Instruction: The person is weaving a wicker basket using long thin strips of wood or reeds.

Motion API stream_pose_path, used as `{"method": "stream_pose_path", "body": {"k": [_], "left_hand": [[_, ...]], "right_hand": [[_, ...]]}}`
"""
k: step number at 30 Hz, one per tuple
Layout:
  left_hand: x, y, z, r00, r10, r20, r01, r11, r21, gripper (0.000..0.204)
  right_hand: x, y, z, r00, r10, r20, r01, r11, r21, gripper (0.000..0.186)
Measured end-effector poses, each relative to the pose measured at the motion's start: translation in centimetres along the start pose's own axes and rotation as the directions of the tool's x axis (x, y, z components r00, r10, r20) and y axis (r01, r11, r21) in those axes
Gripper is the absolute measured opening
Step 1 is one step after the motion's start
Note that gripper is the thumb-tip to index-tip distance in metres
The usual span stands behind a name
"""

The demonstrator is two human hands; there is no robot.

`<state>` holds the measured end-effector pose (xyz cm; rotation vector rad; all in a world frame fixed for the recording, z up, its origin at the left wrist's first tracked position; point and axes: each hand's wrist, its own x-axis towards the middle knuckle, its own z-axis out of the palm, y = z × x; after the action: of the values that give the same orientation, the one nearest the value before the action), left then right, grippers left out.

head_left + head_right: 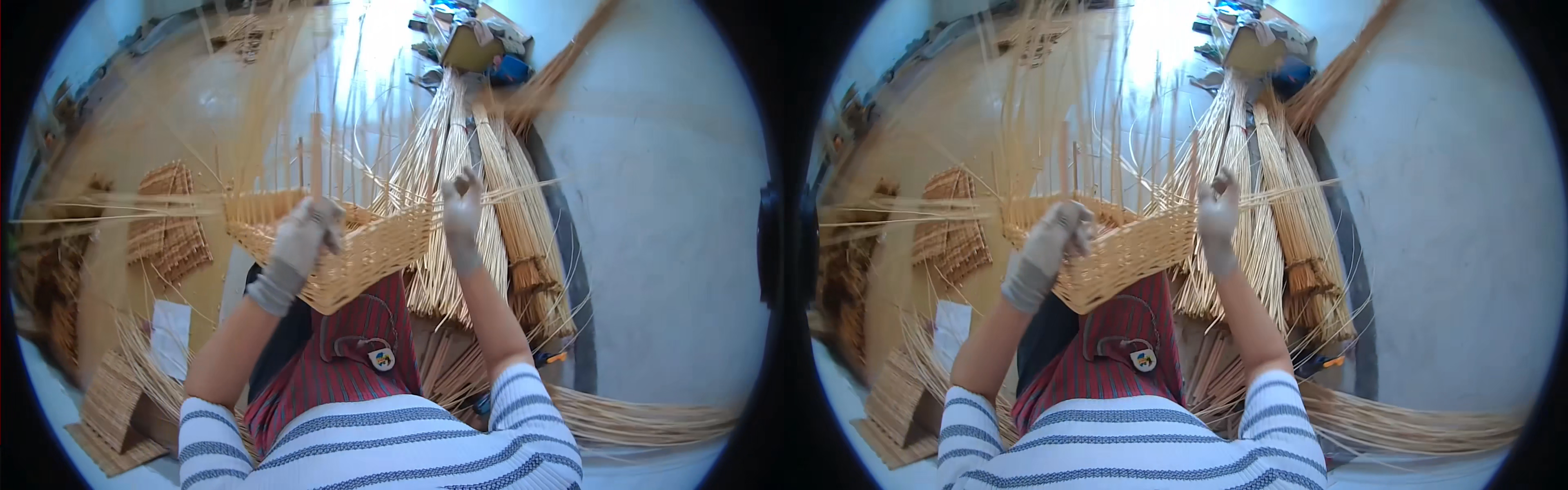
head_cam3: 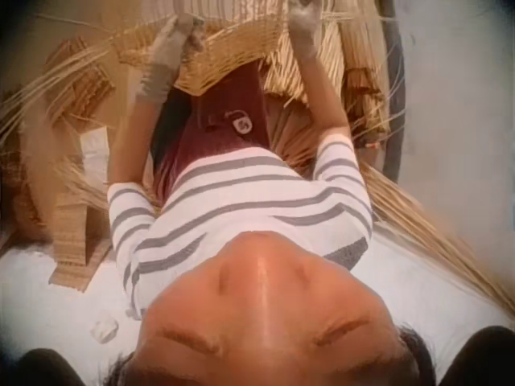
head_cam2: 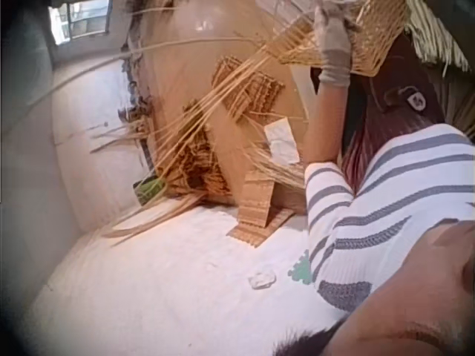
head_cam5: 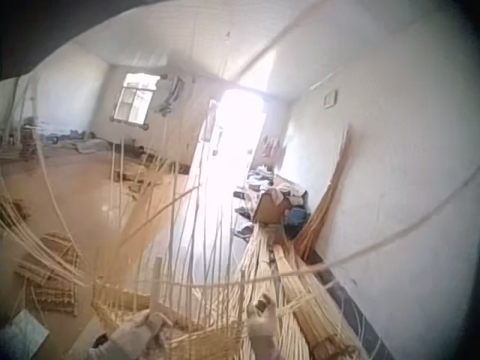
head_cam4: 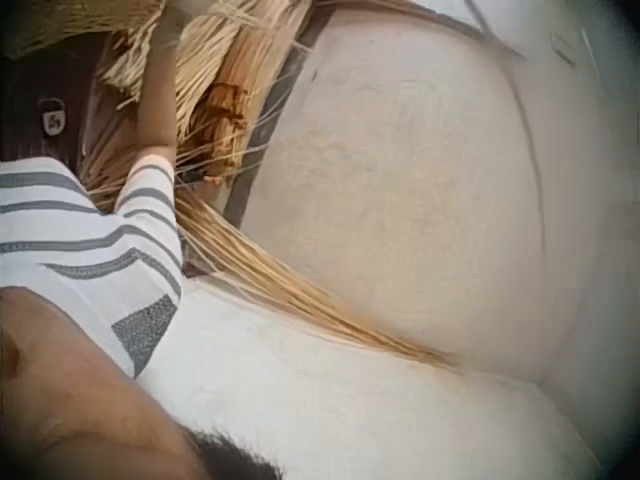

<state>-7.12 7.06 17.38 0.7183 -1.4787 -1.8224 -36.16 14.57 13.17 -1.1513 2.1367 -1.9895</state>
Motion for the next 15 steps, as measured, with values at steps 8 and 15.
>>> {"method": "stream_pose_path", "body": {"k": [8,15], "left_hand": [[-7.5,-4.1,5.8,0.981,-0.020,0.191,0.040,0.994,-0.106,0.026],[-9.1,-5.7,6.8,0.999,-0.032,0.020,0.038,0.931,-0.362,0.026]], "right_hand": [[8.6,12.0,1.5,0.981,-0.172,-0.089,0.096,0.831,-0.547,0.055],[9.7,10.7,4.3,0.962,-0.247,-0.116,0.209,0.939,-0.272,0.045]]}}
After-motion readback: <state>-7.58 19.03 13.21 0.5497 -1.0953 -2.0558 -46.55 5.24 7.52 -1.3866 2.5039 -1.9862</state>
